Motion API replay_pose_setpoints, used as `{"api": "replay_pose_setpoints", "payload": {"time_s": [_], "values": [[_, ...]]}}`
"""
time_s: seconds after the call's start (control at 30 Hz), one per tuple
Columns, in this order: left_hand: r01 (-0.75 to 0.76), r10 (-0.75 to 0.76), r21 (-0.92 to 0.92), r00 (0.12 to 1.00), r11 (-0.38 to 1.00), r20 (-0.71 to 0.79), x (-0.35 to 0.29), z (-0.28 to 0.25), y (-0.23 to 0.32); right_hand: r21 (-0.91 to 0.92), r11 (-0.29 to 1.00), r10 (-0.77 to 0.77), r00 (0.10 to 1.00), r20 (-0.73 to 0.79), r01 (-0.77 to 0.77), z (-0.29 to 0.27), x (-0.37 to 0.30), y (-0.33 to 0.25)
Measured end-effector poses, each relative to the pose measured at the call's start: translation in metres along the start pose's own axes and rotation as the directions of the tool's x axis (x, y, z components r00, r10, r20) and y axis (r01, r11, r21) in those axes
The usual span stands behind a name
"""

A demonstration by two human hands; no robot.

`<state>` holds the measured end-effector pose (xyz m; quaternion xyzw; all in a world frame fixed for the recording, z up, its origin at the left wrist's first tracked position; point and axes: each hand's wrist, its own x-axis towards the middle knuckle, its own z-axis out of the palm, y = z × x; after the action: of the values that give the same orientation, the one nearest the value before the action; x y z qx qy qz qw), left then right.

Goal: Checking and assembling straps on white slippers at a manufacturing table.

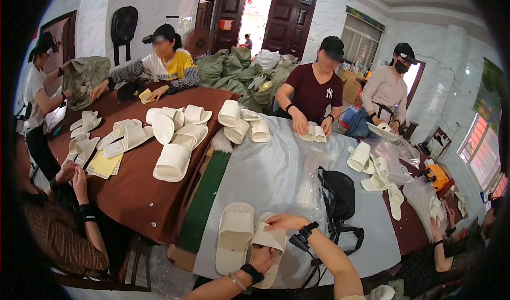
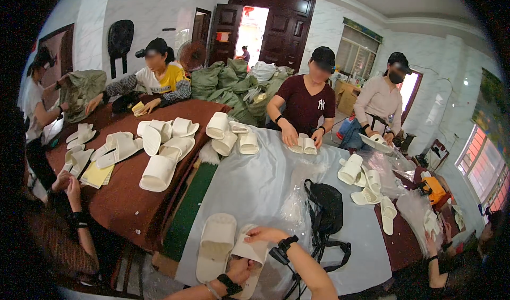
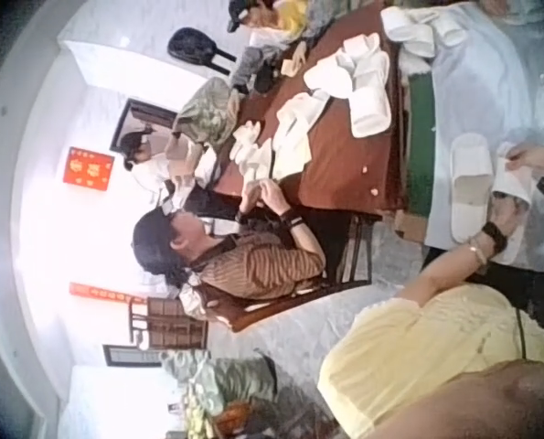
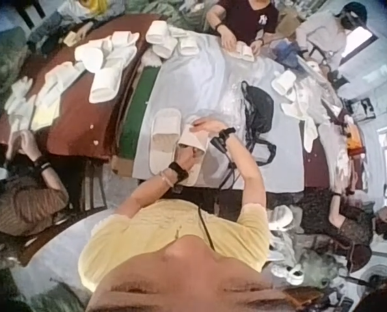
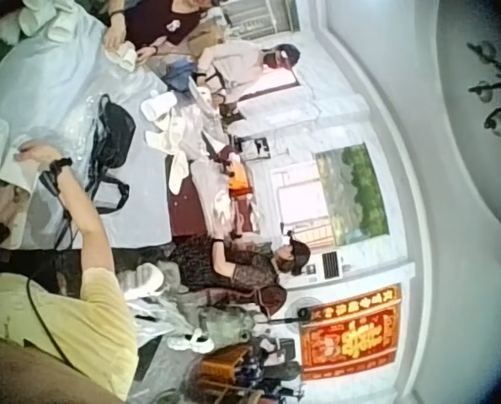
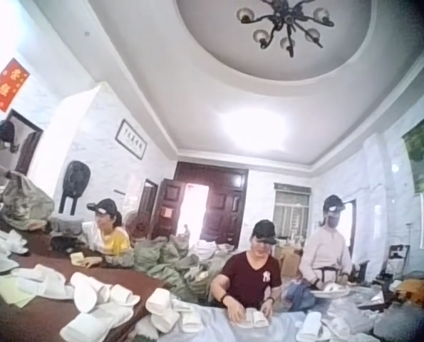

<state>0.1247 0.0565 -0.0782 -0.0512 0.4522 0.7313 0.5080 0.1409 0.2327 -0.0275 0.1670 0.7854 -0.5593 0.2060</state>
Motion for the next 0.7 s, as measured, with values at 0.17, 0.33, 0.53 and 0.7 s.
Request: {"api": "replay_pose_setpoints", "payload": {"time_s": [0.17,0.33,0.53,0.7], "values": [[-0.041,0.042,-0.019,0.998,0.999,0.056,0.015,-0.013,-0.013,0.05,0.999,-0.005,0.999,-0.036,0.007,0.003,0.0,-0.009],[0.028,-0.029,0.025,0.998,0.999,0.048,-0.006,-0.007,-0.005,0.574,0.813,0.038,0.974,-0.224,0.101,0.007,0.001,0.0],[-0.006,0.021,-0.144,0.995,0.99,0.101,-0.042,-0.013,0.007,0.786,0.559,0.097,0.921,-0.377,0.263,0.015,0.008,0.011],[-0.481,0.431,0.305,0.875,0.822,0.219,-0.082,-0.016,0.044,0.744,0.607,0.16,0.875,-0.457,0.278,0.025,-0.009,-0.035]]}}
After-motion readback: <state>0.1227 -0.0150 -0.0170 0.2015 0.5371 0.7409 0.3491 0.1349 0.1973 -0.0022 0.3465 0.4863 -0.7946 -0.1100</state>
